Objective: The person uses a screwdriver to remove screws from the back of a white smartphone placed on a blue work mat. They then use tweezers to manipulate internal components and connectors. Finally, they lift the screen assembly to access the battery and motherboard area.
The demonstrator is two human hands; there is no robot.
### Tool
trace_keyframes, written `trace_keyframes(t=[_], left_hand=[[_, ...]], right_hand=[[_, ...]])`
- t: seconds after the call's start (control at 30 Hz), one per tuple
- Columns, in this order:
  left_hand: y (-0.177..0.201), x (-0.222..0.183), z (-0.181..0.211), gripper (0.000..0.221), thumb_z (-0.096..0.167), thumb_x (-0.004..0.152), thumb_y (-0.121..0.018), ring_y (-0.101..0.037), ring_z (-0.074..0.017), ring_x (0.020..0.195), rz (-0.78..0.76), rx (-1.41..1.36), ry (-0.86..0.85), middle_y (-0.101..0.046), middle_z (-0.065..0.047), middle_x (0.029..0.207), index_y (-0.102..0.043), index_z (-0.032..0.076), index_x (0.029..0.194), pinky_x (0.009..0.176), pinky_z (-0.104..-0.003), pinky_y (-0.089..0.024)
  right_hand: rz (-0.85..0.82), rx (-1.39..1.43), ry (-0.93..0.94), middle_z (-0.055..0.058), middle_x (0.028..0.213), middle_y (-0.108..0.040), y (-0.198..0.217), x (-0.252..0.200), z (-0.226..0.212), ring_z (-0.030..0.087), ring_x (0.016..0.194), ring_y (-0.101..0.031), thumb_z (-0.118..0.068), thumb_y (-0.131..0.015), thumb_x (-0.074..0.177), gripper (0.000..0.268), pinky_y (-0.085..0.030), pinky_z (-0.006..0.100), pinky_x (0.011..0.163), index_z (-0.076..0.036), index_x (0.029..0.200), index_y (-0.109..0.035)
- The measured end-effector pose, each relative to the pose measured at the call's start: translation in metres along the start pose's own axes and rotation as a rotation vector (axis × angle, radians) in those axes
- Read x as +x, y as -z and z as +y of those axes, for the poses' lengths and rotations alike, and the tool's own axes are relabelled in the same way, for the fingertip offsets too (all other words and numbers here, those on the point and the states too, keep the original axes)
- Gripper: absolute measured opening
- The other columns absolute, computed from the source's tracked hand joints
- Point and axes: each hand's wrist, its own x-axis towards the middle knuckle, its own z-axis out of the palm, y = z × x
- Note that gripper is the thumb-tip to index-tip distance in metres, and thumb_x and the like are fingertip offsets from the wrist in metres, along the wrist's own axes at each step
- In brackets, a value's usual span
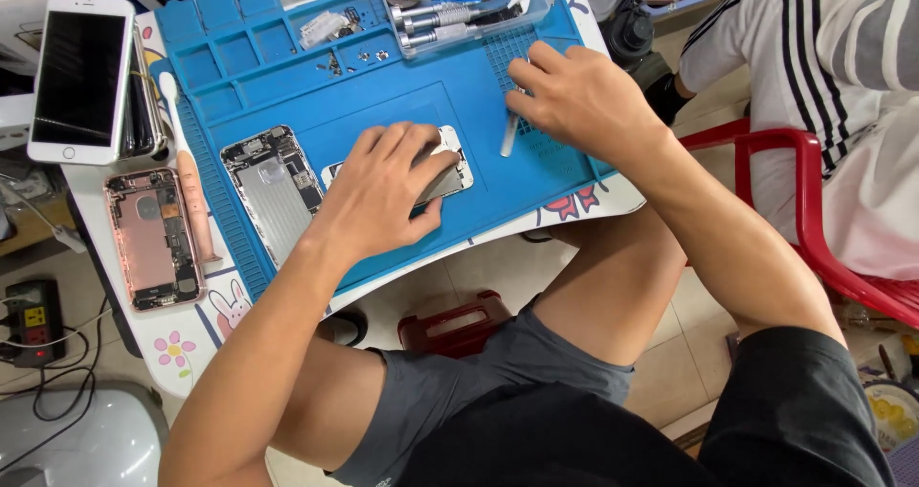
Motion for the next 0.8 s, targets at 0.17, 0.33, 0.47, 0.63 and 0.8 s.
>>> trace_keyframes(t=[0.17, 0.33, 0.47, 0.63, 0.8], left_hand=[[0.004, 0.002, 0.004, 0.043, 0.028, 0.088, -0.072, -0.053, -0.0377, 0.131, -0.022, -0.066, 0.046, -0.056, -0.017, 0.14, -0.068, 0.01, 0.128, 0.101, -0.052, -0.045], [-0.008, -0.002, 0.001, 0.049, 0.037, 0.081, -0.073, -0.054, -0.0266, 0.134, -0.011, 0.019, 0.118, -0.058, -0.007, 0.136, -0.07, 0.019, 0.126, 0.108, -0.044, -0.043], [-0.011, -0.002, 0.002, 0.05, 0.039, 0.082, -0.072, -0.057, -0.0271, 0.131, -0.019, 0.039, 0.1, -0.06, -0.007, 0.136, -0.069, 0.02, 0.128, 0.108, -0.046, -0.045], [-0.016, -0.001, -0.001, 0.051, 0.042, 0.085, -0.071, -0.059, -0.0272, 0.128, 0.029, 0.088, 0.066, -0.058, -0.007, 0.137, -0.063, 0.02, 0.131, 0.105, -0.047, -0.048], [-0.007, -0.002, 0.002, 0.049, 0.037, 0.086, -0.068, -0.062, -0.0281, 0.126, -0.009, 0.084, 0.074, -0.062, -0.008, 0.133, -0.067, 0.027, 0.133, 0.104, -0.046, -0.049]], right_hand=[[0.101, 0.568, -0.302, 0.0, 0.097, -0.061, 0.028, -0.015, -0.008, 0.02, 0.087, -0.057, -0.011, -0.069, 0.109, 0.008, -0.041, 0.034, 0.058, -0.015, 0.112, -0.063], [0.25, 1.22, -0.833, 0.006, 0.087, -0.069, -0.016, -0.055, -0.053, 0.025, 0.076, -0.069, -0.033, -0.063, 0.105, 0.022, -0.058, 0.035, 0.069, -0.013, 0.114, -0.066], [0.174, 1.074, -0.928, 0.004, 0.082, -0.072, 0.015, -0.049, -0.06, 0.021, 0.066, -0.068, -0.021, -0.069, 0.1, 0.009, -0.055, 0.031, 0.059, -0.015, 0.107, -0.07], [0.267, 1.0, -0.886, 0.004, 0.091, -0.077, 0.024, -0.053, -0.052, 0.026, 0.076, -0.072, -0.011, -0.074, 0.104, 0.004, -0.056, 0.031, 0.059, -0.01, 0.101, -0.075], [0.42, 1.035, -1.149, 0.012, 0.096, -0.076, -0.006, -0.085, -0.051, 0.025, 0.085, -0.075, -0.005, -0.068, 0.111, 0.006, -0.056, 0.029, 0.07, -0.004, 0.113, -0.073]])
